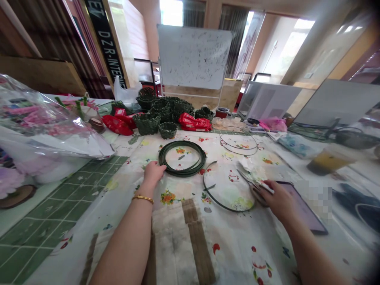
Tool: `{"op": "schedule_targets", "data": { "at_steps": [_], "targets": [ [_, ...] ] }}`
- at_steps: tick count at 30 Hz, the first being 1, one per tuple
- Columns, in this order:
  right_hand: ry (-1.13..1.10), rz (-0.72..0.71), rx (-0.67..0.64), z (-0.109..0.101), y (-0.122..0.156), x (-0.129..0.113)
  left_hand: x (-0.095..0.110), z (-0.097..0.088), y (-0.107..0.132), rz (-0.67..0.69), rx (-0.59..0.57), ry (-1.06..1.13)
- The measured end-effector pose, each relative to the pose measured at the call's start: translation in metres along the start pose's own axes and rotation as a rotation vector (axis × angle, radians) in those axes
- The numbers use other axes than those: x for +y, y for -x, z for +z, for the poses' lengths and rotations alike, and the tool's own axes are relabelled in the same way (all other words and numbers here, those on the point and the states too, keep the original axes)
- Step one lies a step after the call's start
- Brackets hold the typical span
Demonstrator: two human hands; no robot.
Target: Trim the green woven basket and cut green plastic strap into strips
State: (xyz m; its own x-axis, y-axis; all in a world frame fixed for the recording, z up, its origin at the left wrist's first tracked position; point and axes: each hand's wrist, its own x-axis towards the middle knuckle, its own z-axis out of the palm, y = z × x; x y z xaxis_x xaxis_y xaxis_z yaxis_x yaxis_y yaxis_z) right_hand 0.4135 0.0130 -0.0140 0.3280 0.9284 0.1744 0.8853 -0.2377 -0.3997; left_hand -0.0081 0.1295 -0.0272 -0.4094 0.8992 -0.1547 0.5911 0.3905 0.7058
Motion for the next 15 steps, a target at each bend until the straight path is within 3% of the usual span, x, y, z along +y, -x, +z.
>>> {"op": "schedule_targets", "data": {
  "at_steps": [3, 8, 10, 15],
  "targets": [
    [-0.007, -0.120, -0.064, -0.001, 0.010, -0.015, 0.004, -0.001, 0.003, -0.006, -0.041, -0.040],
    [-0.099, -0.517, -0.365, 0.002, 0.034, -0.052, 0.013, -0.002, 0.009, -0.020, -0.085, -0.057],
    [-0.147, -0.605, -0.417, 0.004, 0.039, -0.059, 0.014, -0.006, 0.009, -0.036, -0.078, -0.018],
    [-0.299, -0.505, -0.294, 0.011, 0.040, -0.051, 0.015, -0.023, 0.011, -0.044, 0.023, 0.215]
  ]
}}
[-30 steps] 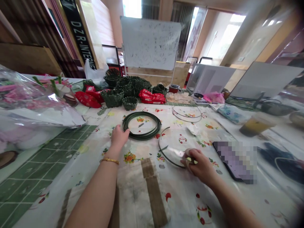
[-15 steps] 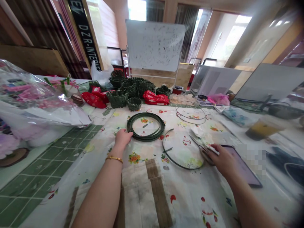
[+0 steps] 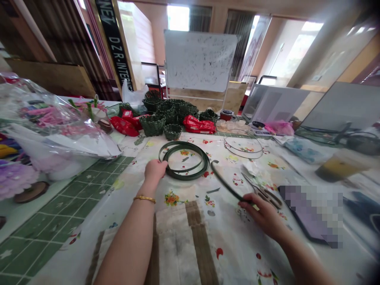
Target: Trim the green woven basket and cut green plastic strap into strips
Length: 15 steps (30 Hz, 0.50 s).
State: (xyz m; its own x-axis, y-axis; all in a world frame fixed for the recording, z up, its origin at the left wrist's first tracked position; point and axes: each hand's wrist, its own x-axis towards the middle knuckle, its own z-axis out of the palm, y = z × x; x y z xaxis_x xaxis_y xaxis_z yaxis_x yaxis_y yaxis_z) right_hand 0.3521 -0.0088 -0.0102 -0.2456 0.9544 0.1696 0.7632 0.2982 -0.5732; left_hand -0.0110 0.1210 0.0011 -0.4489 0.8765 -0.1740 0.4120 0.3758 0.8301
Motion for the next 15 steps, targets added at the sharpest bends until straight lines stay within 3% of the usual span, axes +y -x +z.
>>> {"op": "schedule_targets", "data": {
  "at_steps": [5, 11, 15],
  "targets": [
    [-0.371, 0.035, 0.260, 0.004, 0.005, 0.011, 0.015, -0.005, 0.005, 0.033, 0.104, 0.373],
    [-0.574, -0.011, 0.350, 0.005, 0.003, 0.003, 0.021, -0.002, 0.013, 0.004, 0.046, 0.748],
    [-0.755, -0.010, 0.399, 0.003, 0.001, -0.004, 0.025, -0.002, 0.017, 0.085, 0.089, 0.908]
  ]
}}
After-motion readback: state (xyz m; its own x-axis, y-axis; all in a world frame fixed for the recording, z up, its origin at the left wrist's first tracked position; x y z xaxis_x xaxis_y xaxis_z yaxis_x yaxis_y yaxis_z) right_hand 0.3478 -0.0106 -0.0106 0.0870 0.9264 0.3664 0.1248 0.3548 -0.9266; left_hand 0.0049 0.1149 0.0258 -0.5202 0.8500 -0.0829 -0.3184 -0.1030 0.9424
